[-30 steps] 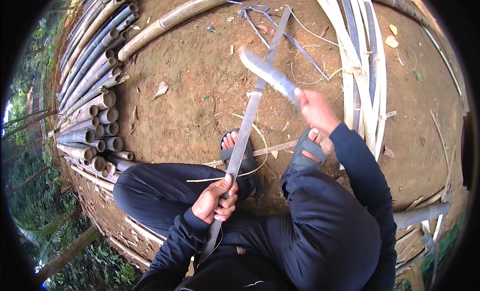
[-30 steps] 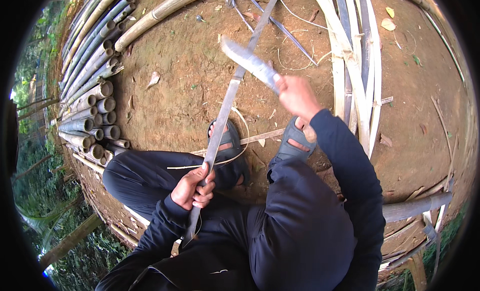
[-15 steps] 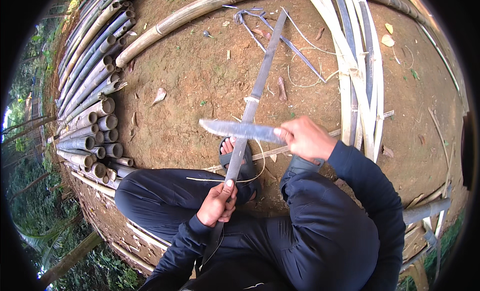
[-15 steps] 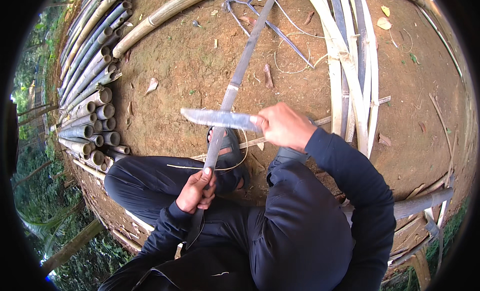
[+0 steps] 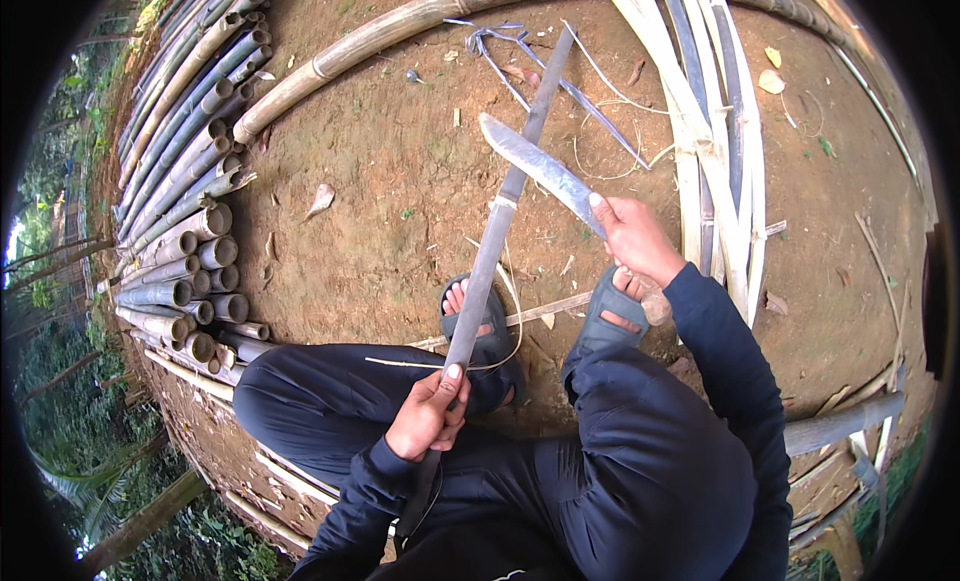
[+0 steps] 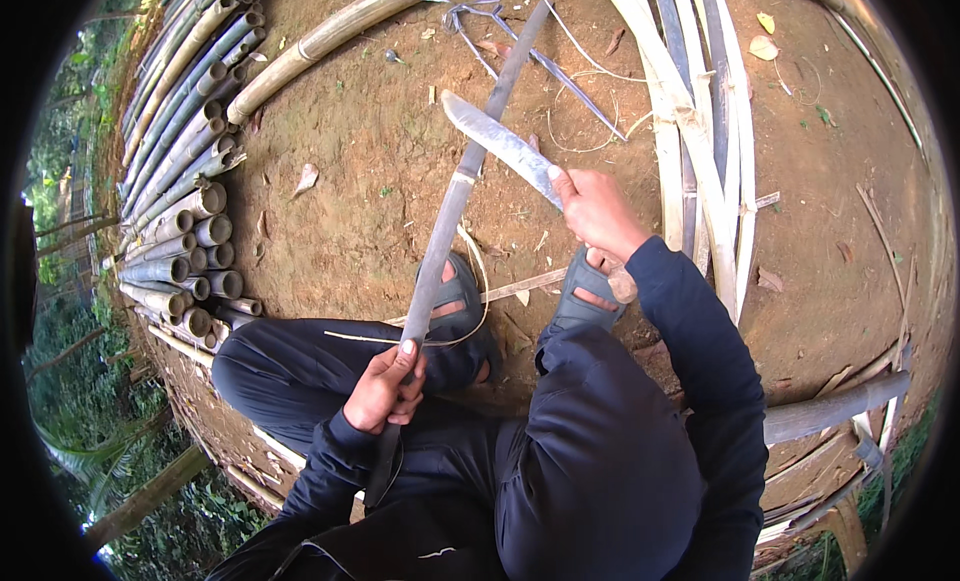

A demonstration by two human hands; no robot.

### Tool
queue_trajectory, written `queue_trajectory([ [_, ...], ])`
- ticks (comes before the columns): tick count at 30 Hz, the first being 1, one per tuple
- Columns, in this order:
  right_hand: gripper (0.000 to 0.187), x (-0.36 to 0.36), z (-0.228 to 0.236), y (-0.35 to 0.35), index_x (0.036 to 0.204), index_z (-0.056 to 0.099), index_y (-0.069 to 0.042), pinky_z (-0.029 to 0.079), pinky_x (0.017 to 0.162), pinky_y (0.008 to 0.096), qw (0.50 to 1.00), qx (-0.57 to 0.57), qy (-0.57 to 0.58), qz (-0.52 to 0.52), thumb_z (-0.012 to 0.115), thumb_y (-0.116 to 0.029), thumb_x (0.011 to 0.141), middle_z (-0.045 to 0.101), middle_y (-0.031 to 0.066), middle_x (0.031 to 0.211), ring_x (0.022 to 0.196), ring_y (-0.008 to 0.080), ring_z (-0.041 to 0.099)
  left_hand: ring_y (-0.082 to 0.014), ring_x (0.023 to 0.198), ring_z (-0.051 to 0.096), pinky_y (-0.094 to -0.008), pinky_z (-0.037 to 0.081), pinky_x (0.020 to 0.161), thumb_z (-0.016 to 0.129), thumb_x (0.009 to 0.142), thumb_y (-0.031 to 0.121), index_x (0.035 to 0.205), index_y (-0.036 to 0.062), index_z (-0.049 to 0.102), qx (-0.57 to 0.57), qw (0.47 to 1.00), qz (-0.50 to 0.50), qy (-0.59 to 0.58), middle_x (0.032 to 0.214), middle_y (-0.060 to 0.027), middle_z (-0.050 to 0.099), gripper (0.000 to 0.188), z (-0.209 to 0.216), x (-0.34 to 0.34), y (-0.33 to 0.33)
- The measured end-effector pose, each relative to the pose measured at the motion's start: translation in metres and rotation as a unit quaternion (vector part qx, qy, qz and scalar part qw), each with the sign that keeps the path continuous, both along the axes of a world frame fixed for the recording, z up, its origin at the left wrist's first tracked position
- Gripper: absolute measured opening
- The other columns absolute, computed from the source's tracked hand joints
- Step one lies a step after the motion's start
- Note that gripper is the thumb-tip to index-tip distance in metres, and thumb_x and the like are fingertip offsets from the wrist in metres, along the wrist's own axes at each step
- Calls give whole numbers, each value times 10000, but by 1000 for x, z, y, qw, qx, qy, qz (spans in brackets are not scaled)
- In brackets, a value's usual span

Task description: The person strips thin layers and fibers from a bamboo pole using a large knife, while sitting on the ground.

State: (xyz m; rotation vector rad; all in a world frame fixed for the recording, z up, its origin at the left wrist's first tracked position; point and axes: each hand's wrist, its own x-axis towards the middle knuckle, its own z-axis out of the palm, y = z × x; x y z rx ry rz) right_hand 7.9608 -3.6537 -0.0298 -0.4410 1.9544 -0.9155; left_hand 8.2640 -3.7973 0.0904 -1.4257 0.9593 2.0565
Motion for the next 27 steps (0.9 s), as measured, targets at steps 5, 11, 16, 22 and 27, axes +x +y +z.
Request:
queue_trajectory([
  [5, 342, -1, -18, 14, 981, 613, 6, 401, 395, 300, 995, -28, -11, -93, 514, -316, 1035, 532, 18, 554, 402, 105, 494, -49, 393, 243, -233, 231, 341, 360, 1067, 435, 928, 61, 507, -30, 999, -36, -6, 553, 41, 305, 425, 15, -8, -10],
  [11, 242, 42, -7, 21, 1184, 624, -54, 487, 558, 383, 945, -190, 264, 30, 566, -151, 970, 595, 162, 787, 578, 261, 606, -55, 410, 298, -225, 300, 365, 346, 1067, 447, 978, 5, 548, -177, 976, -124, -9, 572, 38, 335, 494, 18, -10, -2],
  [16, 535, 70, 43, 19, 1437, 466, -148, 522, 560, 398, 875, -170, 355, 282, 553, -99, 911, 520, 153, 902, 634, 272, 639, -95, 454, 440, -276, 369, 449, 391, 1073, 364, 886, 5, 596, -277, 946, -167, 2, 573, 1, 451, 454, 3, -6, 4],
  [22, 662, 69, 53, 17, 1502, 382, -187, 542, 561, 399, 808, -138, 450, 355, 564, -122, 868, 539, 126, 870, 623, 261, 648, -156, 494, 492, -332, 388, 510, 406, 1072, 333, 822, -12, 572, -455, 854, -251, 25, 573, -60, 490, 457, -1, -1, 16],
  [27, 653, 47, 37, 16, 1484, 413, -208, 530, 543, 430, 866, -29, 406, 290, 592, -135, 861, 578, 111, 826, 600, 265, 641, -248, 501, 526, -373, 409, 520, 403, 1070, 310, 808, -17, 548, -500, 818, -283, 20, 566, -122, 506, 443, 1, -1, 22],
])
